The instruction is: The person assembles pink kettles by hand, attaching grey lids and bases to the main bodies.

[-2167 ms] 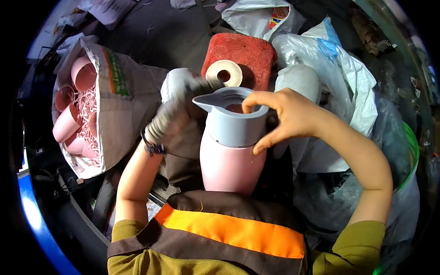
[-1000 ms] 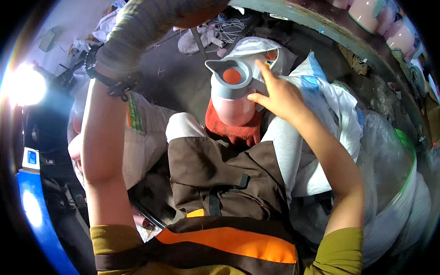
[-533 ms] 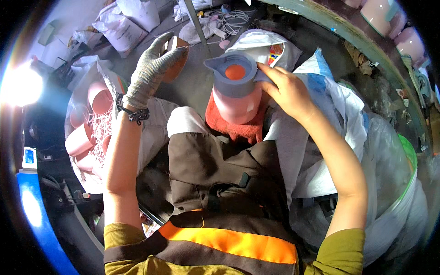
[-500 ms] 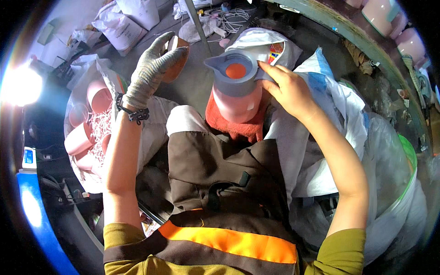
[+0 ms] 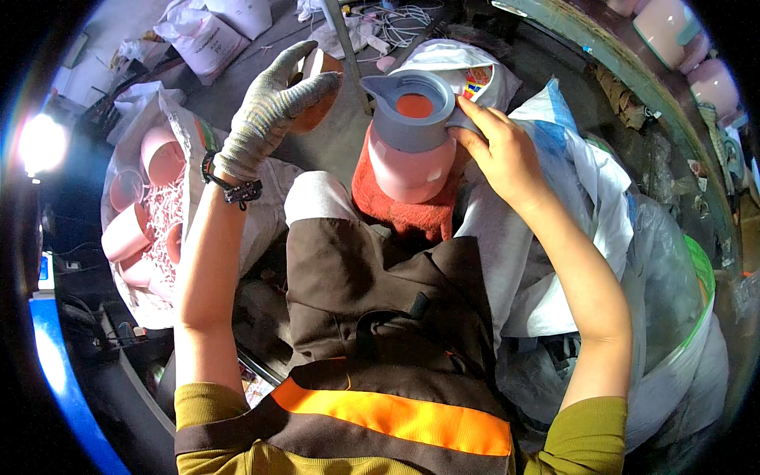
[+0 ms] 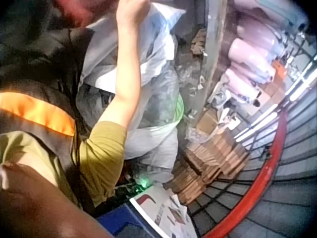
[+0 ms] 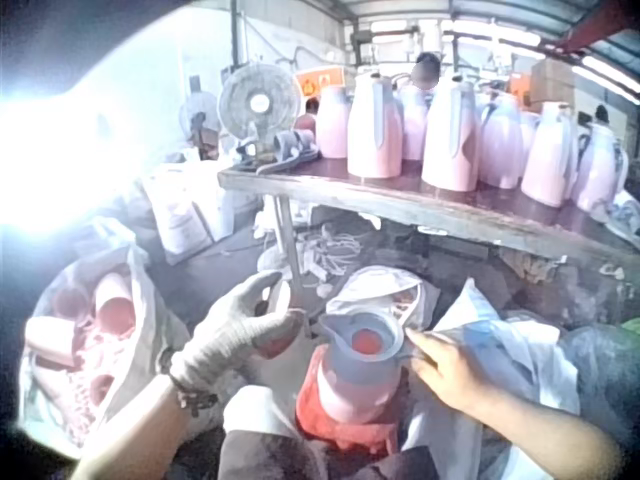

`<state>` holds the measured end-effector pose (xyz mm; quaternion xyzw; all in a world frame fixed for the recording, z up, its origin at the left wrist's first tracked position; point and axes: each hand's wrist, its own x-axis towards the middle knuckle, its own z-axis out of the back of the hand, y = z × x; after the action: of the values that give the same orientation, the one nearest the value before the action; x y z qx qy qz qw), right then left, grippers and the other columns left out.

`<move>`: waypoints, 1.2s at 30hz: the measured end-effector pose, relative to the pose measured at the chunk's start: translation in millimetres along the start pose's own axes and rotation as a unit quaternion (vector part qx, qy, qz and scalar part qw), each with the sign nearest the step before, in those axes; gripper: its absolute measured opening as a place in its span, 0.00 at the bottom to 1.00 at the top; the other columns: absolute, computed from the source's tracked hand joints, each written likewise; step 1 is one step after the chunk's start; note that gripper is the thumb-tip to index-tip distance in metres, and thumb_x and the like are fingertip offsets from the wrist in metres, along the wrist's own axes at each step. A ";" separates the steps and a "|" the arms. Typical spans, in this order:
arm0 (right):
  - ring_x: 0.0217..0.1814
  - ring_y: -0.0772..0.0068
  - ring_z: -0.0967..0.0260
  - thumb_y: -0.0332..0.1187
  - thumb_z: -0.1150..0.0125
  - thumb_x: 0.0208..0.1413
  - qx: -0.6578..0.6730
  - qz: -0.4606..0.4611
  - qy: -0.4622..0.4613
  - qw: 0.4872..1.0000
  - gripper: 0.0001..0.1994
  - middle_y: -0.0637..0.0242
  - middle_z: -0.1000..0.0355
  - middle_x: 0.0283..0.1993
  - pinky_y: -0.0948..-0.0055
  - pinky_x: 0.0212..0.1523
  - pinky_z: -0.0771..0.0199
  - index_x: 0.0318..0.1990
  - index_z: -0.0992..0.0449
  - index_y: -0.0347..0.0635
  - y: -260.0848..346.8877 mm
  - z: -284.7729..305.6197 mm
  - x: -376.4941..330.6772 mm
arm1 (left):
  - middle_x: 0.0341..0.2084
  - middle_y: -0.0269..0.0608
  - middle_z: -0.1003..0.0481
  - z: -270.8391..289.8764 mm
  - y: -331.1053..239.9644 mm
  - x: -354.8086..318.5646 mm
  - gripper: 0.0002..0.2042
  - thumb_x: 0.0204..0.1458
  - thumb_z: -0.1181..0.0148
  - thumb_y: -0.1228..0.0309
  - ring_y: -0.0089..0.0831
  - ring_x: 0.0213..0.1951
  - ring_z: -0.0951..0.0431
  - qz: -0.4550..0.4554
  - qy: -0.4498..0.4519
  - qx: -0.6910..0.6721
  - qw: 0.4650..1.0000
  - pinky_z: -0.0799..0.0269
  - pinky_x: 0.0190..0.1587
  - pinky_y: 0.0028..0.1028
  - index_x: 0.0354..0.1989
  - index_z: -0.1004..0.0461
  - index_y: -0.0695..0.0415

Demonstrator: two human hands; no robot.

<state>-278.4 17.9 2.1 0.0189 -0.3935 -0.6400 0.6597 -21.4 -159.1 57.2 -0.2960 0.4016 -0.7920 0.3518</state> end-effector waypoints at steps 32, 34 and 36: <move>0.33 0.75 0.29 0.33 0.38 0.58 0.300 -0.196 0.033 0.933 0.14 0.63 0.25 0.35 0.73 0.37 0.28 0.47 0.28 0.35 -6.1 10.9 -12.5 | 0.45 0.50 0.23 -12.9 2.8 21.1 0.37 0.41 0.34 0.45 0.40 0.48 0.22 -0.036 -0.055 0.159 0.985 0.29 0.51 0.33 0.58 0.31 0.56; 0.28 0.78 0.32 0.38 0.40 0.61 0.427 -0.196 -0.035 0.882 0.14 0.64 0.26 0.31 0.77 0.33 0.30 0.45 0.30 0.36 -15.4 29.2 -22.0 | 0.47 0.51 0.25 -31.5 38.2 21.5 0.38 0.39 0.33 0.45 0.44 0.48 0.23 0.012 -0.055 0.219 0.974 0.29 0.52 0.34 0.60 0.31 0.52; 0.27 0.77 0.32 0.41 0.41 0.61 0.503 -0.216 -0.056 0.835 0.15 0.64 0.27 0.30 0.78 0.32 0.30 0.45 0.30 0.36 -9.3 45.0 -26.2 | 0.51 0.52 0.28 -51.1 74.2 25.7 0.40 0.38 0.33 0.44 0.46 0.50 0.24 0.019 -0.033 0.284 0.958 0.29 0.54 0.37 0.61 0.32 0.50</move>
<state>-307.2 60.3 15.2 0.3970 -0.6831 -0.4803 0.3808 -50.9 -189.6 -26.4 -0.2024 0.1542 -0.8566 0.4490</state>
